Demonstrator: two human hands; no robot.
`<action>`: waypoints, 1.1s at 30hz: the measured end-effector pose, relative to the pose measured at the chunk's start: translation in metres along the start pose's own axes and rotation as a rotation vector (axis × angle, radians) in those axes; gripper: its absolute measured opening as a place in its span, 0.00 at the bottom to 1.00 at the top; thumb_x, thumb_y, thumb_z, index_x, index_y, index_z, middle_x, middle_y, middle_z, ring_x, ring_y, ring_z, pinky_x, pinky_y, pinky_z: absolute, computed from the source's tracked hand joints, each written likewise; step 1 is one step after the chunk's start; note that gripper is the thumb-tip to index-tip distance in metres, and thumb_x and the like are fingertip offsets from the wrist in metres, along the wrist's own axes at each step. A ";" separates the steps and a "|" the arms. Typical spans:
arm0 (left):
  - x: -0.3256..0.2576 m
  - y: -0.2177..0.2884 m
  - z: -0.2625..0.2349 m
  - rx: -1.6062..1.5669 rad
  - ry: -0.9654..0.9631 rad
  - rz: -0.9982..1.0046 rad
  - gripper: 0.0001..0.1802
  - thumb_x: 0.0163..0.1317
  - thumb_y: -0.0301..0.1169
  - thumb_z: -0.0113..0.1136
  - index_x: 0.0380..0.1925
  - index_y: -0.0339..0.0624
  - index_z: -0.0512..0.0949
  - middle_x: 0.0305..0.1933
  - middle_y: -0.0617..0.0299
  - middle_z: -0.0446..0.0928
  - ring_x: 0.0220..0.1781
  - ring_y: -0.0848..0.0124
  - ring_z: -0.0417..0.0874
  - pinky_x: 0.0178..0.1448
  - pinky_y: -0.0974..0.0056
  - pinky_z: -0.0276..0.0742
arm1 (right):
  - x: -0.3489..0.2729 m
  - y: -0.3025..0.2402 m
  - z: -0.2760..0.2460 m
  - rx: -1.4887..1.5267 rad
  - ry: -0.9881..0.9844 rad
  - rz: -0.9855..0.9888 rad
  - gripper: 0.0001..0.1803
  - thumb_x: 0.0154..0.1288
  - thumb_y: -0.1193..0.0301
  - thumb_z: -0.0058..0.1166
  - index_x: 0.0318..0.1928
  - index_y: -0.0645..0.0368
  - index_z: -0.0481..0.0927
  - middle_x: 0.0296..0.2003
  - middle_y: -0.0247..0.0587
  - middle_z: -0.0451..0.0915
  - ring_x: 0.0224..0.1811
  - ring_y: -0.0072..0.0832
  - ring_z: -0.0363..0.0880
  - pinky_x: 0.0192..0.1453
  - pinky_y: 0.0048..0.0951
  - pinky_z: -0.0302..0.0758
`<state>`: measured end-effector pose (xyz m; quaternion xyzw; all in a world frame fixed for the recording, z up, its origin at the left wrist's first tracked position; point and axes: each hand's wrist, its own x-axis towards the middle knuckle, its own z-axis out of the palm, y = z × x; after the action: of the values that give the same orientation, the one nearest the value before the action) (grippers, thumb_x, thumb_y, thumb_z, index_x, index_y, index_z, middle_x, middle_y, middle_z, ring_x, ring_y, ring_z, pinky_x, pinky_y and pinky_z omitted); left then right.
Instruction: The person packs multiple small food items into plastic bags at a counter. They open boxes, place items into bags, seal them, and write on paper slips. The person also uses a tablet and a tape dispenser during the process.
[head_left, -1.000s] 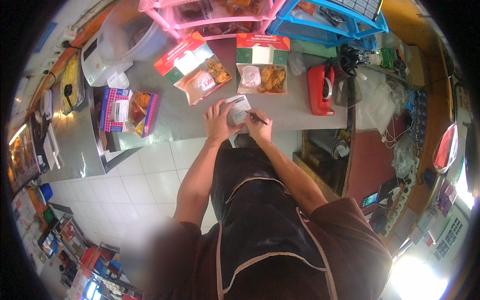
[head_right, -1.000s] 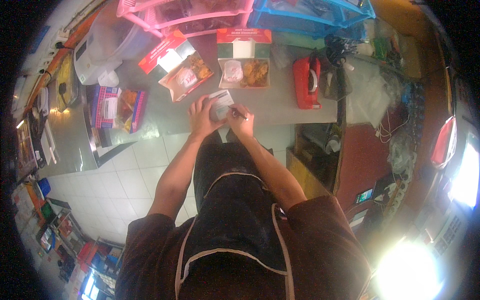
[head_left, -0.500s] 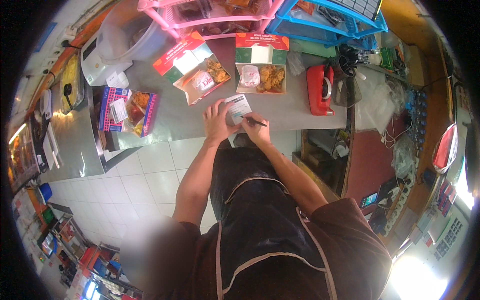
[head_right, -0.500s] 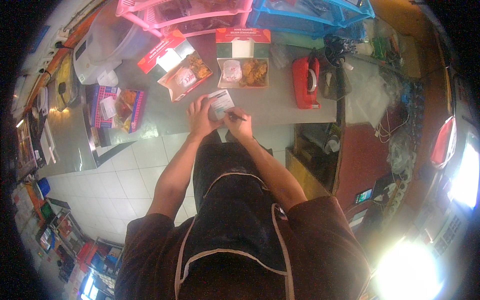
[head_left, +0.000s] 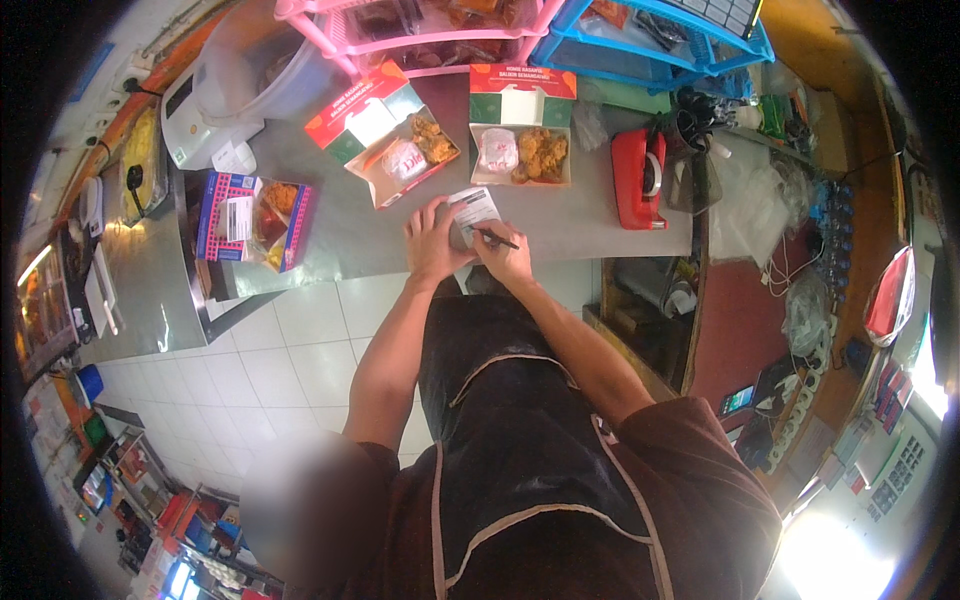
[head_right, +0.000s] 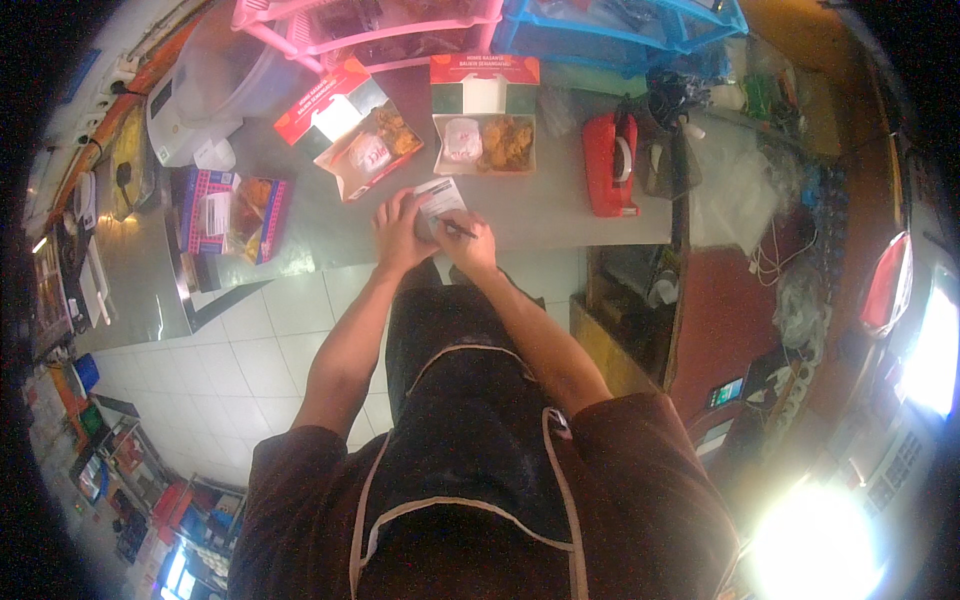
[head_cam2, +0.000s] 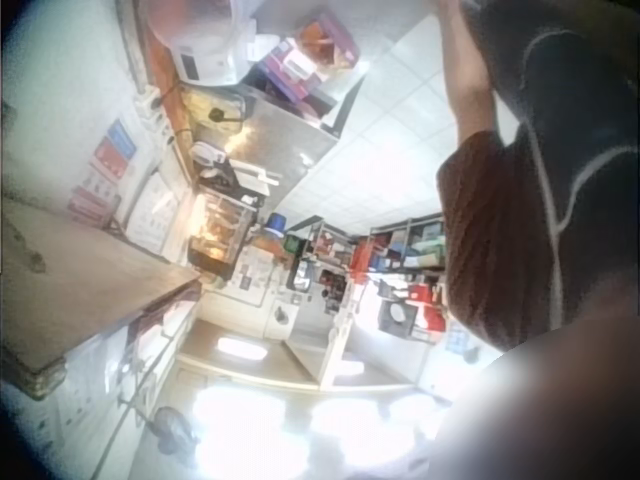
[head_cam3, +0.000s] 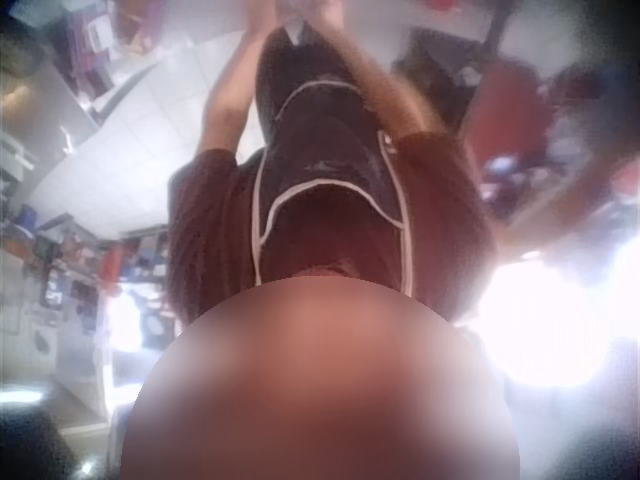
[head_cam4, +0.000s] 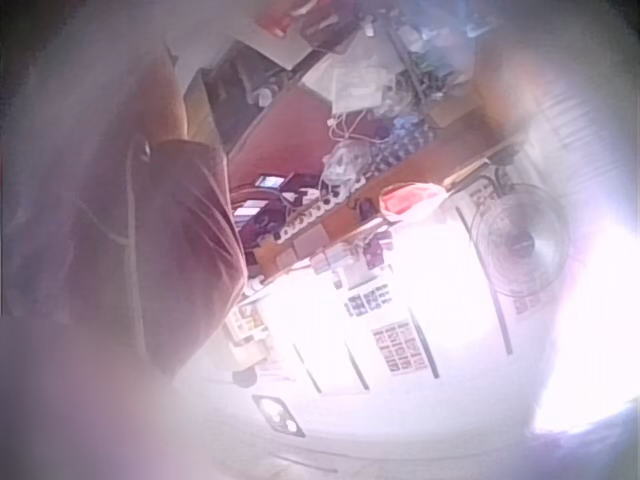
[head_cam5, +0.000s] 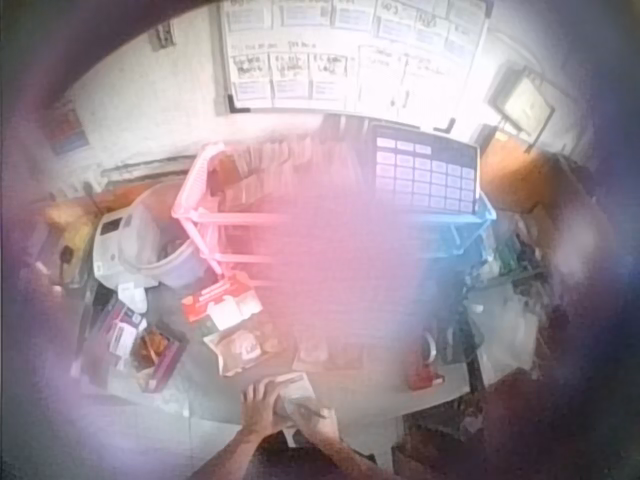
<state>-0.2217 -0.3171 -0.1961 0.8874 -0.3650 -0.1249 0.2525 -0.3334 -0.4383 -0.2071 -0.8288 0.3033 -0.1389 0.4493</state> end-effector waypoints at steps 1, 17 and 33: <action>0.000 0.000 0.000 0.004 0.009 0.006 0.48 0.33 0.47 0.83 0.62 0.64 0.76 0.68 0.64 0.67 0.68 0.54 0.66 0.70 0.47 0.62 | 0.001 0.001 -0.001 -0.003 -0.013 -0.005 0.09 0.60 0.70 0.65 0.41 0.57 0.86 0.32 0.47 0.87 0.35 0.41 0.86 0.43 0.39 0.83; -0.001 -0.012 0.018 -0.016 0.156 0.165 0.49 0.41 0.66 0.76 0.62 0.58 0.75 0.70 0.52 0.68 0.69 0.49 0.67 0.68 0.42 0.61 | 0.094 0.024 -0.202 -0.023 0.841 0.024 0.13 0.63 0.70 0.66 0.45 0.63 0.82 0.31 0.43 0.85 0.32 0.31 0.83 0.41 0.32 0.79; 0.000 -0.005 0.028 -0.320 -0.043 0.248 0.22 0.69 0.39 0.60 0.59 0.42 0.78 0.66 0.44 0.72 0.71 0.45 0.68 0.70 0.39 0.62 | -0.019 0.009 -0.073 -0.234 -0.175 -0.346 0.29 0.59 0.75 0.61 0.63 0.59 0.75 0.59 0.50 0.76 0.63 0.51 0.72 0.63 0.51 0.70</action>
<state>-0.2297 -0.3240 -0.2223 0.7814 -0.4523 -0.1680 0.3958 -0.3883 -0.4784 -0.1726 -0.9239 0.1304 -0.1055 0.3440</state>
